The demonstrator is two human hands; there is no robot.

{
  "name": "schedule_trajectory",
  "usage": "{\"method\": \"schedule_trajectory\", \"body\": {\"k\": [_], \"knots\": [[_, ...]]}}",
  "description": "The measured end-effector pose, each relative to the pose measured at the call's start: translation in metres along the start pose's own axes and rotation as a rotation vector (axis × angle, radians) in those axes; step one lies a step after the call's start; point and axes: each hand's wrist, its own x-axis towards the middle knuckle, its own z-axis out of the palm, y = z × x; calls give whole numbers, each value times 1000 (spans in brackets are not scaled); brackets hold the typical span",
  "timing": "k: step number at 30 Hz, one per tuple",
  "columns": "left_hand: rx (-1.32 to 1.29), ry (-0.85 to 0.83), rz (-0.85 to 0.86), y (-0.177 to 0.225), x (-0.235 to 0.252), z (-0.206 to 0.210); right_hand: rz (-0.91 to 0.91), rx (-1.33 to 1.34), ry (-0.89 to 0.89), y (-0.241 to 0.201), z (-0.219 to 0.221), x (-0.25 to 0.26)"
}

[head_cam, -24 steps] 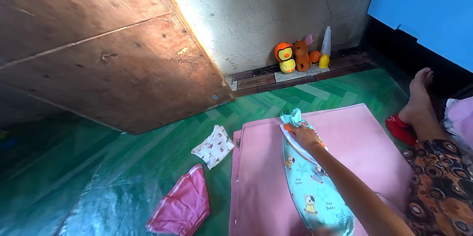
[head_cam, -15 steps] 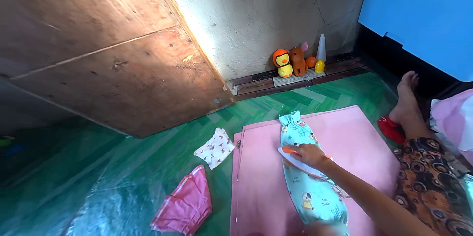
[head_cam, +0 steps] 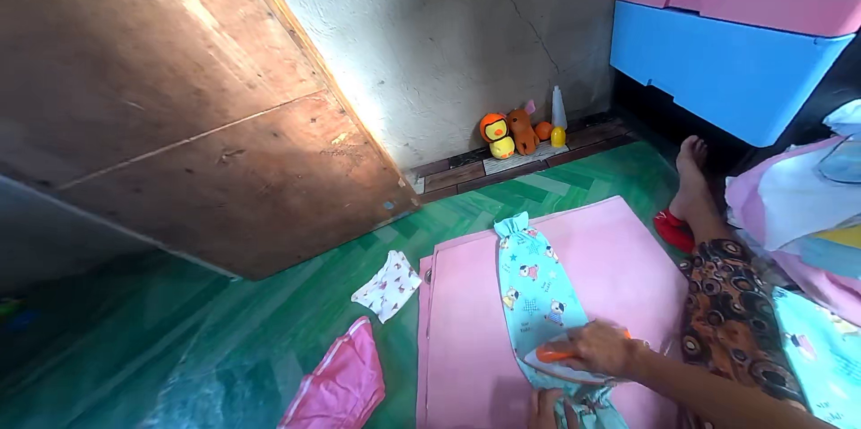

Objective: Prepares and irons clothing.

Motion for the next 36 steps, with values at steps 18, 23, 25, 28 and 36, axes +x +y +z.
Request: {"method": "schedule_trajectory", "body": {"k": [18,23,25,28,36], "knots": [[-282,-13,-387,-10,0,10,503,212,159,14,-22,10],[-324,-100,-451,-5,-2,8,461,144,163,3,-5,-4],[-323,-125,-446,-4,-3,7,476,148,167,5,-7,0],[-343,-143,-452,-1,-1,6,513,170,174,13,-19,12],[-359,-135,-387,-3,6,14,570,158,199,46,-59,57]]}}
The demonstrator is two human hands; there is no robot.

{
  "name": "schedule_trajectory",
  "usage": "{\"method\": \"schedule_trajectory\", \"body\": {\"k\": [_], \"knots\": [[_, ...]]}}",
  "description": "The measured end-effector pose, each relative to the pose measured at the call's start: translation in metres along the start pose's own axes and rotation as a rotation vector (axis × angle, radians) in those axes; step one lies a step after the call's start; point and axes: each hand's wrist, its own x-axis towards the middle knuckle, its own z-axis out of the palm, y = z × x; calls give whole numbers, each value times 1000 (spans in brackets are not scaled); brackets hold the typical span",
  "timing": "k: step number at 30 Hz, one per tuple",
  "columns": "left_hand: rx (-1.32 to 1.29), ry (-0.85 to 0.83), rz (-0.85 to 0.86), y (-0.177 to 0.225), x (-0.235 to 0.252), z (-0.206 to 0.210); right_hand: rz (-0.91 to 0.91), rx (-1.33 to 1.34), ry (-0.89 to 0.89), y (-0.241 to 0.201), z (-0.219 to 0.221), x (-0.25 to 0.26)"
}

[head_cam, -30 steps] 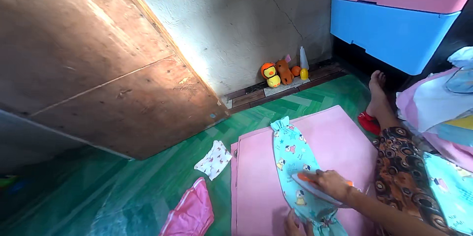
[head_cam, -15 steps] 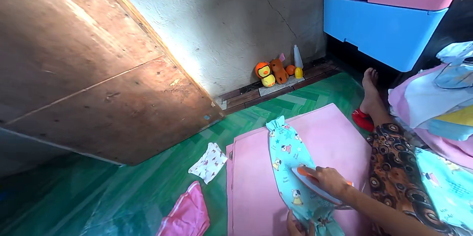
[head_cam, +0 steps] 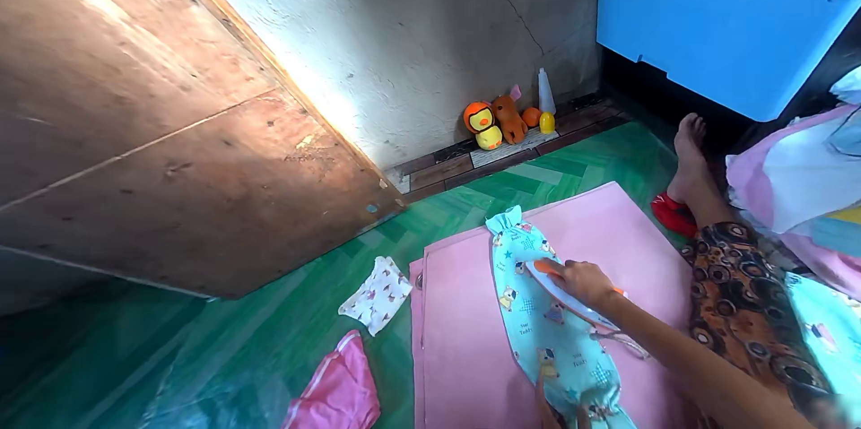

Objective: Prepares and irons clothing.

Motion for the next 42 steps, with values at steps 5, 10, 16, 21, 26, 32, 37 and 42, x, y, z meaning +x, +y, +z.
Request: {"method": "schedule_trajectory", "body": {"k": [5,10,16,21,26,32,37,42], "knots": [[82,-16,96,-1,2,0,-15,9,6,-1,-19,36],[139,-73,72,-4,6,0,-166,-39,-4,7,-32,71],[124,-80,54,-4,5,4,-326,-127,-14,-5,-36,98],[133,-121,72,-6,6,4,-383,-128,-26,-42,-31,116],[132,-132,67,-7,6,3,-418,-123,-65,-82,-18,126],[131,-130,70,-9,6,2,-387,-99,-80,-98,-21,127],[131,-105,78,-11,6,1,-254,-53,-24,-71,-32,125],[138,-102,87,-10,7,2,-182,-41,14,-21,-41,112]]}}
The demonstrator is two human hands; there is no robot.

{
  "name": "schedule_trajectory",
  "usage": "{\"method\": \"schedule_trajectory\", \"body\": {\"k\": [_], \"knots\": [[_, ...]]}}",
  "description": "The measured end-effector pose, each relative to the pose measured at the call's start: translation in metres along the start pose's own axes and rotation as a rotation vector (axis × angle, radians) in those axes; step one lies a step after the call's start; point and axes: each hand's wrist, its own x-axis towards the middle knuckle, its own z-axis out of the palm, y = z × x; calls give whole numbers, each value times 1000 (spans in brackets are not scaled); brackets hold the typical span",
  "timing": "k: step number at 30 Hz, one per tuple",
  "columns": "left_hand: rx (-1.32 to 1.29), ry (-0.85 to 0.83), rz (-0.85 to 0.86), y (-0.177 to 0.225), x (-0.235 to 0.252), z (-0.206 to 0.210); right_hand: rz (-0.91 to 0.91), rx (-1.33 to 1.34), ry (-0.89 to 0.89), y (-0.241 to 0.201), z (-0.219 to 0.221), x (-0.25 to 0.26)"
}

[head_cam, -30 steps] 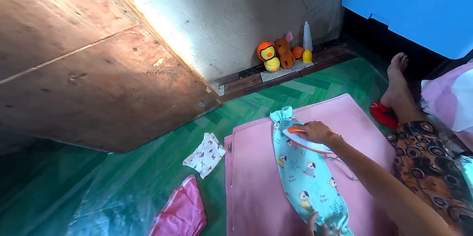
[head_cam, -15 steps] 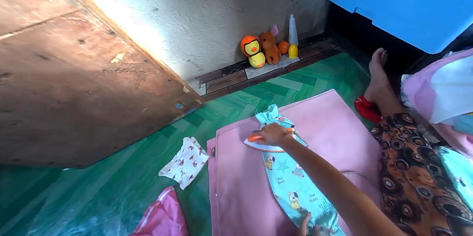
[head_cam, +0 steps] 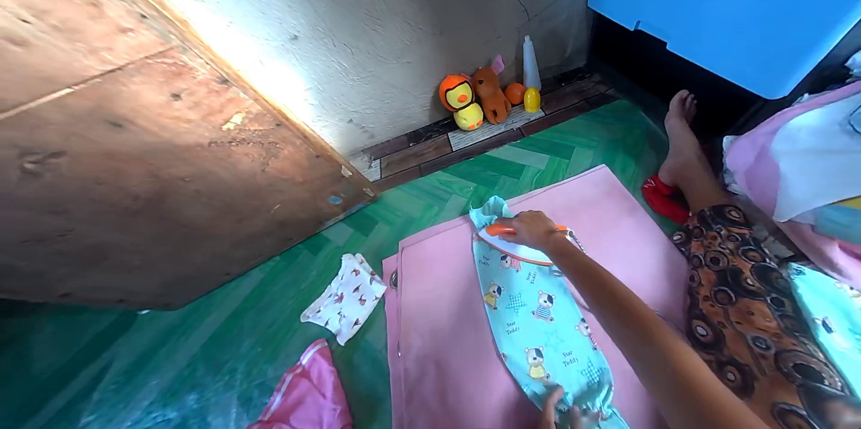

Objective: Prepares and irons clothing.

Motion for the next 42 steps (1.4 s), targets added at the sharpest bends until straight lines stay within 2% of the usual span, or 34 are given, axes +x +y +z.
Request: {"method": "schedule_trajectory", "body": {"k": [7,14,23,29,34,42], "knots": [[26,-24,-31,5,-2,-5,20,-10,7,44,-3,-35],[31,-25,-17,1,0,-2,34,-14,-17,40,-4,-38],[49,-14,-5,4,0,-3,-107,-17,-40,-10,2,3],[43,-14,7,3,-1,-4,-104,-18,-57,-42,8,18],[34,-25,-1,3,-1,-5,-46,32,-23,-27,5,7],[32,-18,19,5,-3,-4,169,105,35,16,0,-27]]}}
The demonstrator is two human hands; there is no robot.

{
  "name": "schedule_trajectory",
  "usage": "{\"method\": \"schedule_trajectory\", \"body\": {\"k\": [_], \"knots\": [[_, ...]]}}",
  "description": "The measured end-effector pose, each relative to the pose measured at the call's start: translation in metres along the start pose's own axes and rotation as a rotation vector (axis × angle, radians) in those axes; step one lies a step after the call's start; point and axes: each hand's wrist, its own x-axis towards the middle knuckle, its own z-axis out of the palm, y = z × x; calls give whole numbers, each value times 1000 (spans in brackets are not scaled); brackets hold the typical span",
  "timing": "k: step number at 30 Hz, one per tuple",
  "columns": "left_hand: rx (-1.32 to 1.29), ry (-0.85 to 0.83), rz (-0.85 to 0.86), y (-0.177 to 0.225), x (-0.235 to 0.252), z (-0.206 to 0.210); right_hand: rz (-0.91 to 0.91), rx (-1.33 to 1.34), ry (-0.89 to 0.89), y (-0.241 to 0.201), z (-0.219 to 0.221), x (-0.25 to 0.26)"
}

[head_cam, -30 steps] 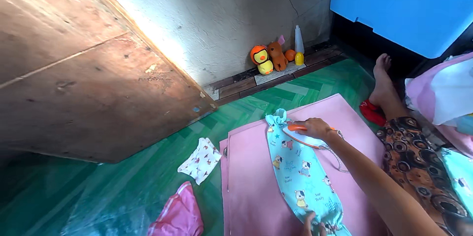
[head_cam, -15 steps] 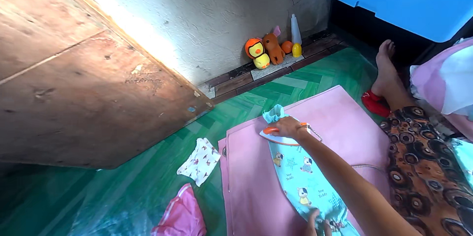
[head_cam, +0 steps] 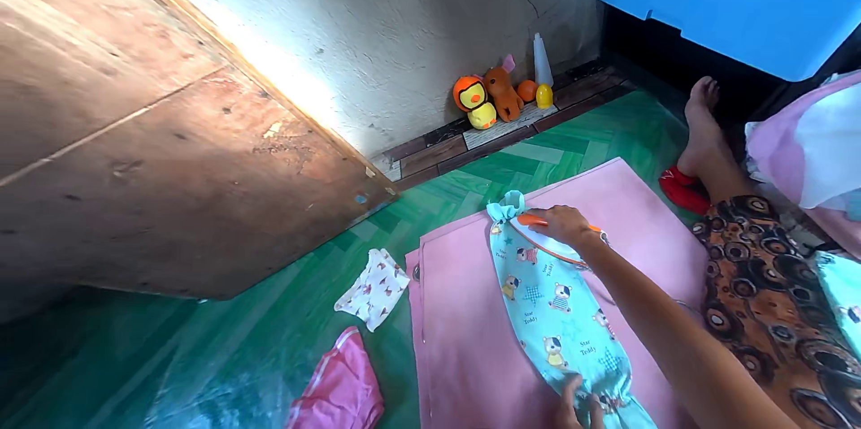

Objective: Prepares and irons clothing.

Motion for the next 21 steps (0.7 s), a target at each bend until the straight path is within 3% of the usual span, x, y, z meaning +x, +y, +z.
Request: {"method": "schedule_trajectory", "body": {"k": [5,21], "knots": [[15,-7,-7,0,-1,0,-26,-1,-22,-4,9,-9],[-7,-82,-61,-3,-1,-5,-377,-103,-206,-53,65,-81]]}}
